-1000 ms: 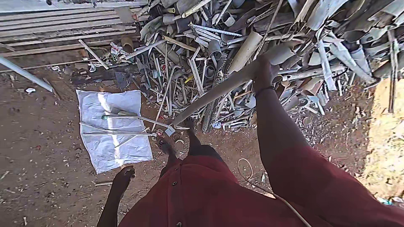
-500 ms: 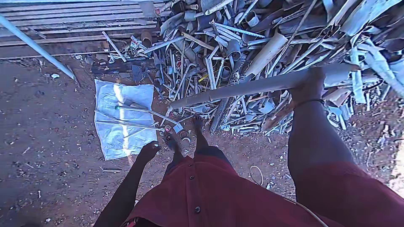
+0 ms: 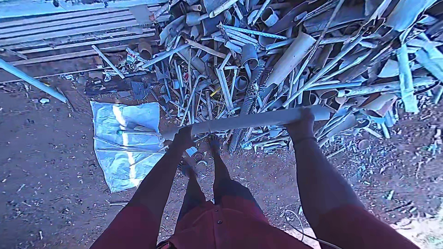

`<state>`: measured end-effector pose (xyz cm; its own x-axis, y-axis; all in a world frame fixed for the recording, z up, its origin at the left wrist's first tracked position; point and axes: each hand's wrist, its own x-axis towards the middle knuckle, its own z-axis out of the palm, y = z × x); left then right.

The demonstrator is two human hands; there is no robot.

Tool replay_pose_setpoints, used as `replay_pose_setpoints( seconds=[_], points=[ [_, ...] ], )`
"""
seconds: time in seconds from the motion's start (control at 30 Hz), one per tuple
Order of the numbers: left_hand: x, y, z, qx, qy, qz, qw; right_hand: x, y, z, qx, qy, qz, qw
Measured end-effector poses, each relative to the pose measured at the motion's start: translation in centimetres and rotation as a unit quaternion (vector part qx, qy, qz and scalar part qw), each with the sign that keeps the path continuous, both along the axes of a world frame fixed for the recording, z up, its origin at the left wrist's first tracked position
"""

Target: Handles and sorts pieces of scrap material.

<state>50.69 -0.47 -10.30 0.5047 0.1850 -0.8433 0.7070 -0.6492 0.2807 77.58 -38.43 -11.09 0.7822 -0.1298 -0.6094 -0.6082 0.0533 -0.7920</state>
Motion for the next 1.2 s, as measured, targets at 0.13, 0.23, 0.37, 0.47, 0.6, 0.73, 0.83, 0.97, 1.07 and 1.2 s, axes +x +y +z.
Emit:
replay_pose_setpoints(
  seconds=[0.13,0.23,0.37,0.47,0.6,0.73,0.83,0.97,1.07,1.2],
  points=[
    [2.7,-1.2,-5.1,0.01,-0.015,-0.047,0.999,0.1,-2.0,-0.9,0.006,-0.041,-0.017,0.999],
    [4.2,-1.4,-8.8,0.007,-0.018,-0.075,0.997,0.4,-3.9,-1.7,0.025,-0.05,-0.038,0.998],
    [6.5,-1.4,-9.7,0.019,-0.002,-0.124,0.992,0.0,-4.6,-1.7,0.02,-0.047,-0.037,0.998],
    [7.2,-1.4,-9.5,0.016,0.038,-0.177,0.983,-0.5,-4.7,-2.0,0.027,-0.05,-0.052,0.997],
    [7.2,-1.2,-9.8,-0.003,0.039,-0.139,0.99,-0.6,-4.7,-3.3,0.051,-0.052,-0.078,0.994],
    [7.1,-0.5,-9.5,-0.051,0.055,-0.147,0.986,-0.8,-3.5,-4.5,0.027,0.014,-0.114,0.993],
    [6.9,-0.9,-8.3,-0.035,0.031,-0.178,0.983,-0.5,-3.9,-6.4,0.047,0.069,-0.103,0.991],
    [6.4,-2.0,-6.3,0.009,-0.005,-0.175,0.984,0.2,-1.0,-6.0,-0.165,0.115,-0.061,0.978],
    [5.4,-3.7,-4.8,0.051,0.003,-0.134,0.99,1.0,2.8,-5.4,-0.444,-0.004,0.111,0.889],
    [3.6,-5.1,-4.0,0.087,0.003,-0.095,0.992,-0.9,11.1,-5.0,-0.359,-0.112,0.449,0.81]
  ],
)
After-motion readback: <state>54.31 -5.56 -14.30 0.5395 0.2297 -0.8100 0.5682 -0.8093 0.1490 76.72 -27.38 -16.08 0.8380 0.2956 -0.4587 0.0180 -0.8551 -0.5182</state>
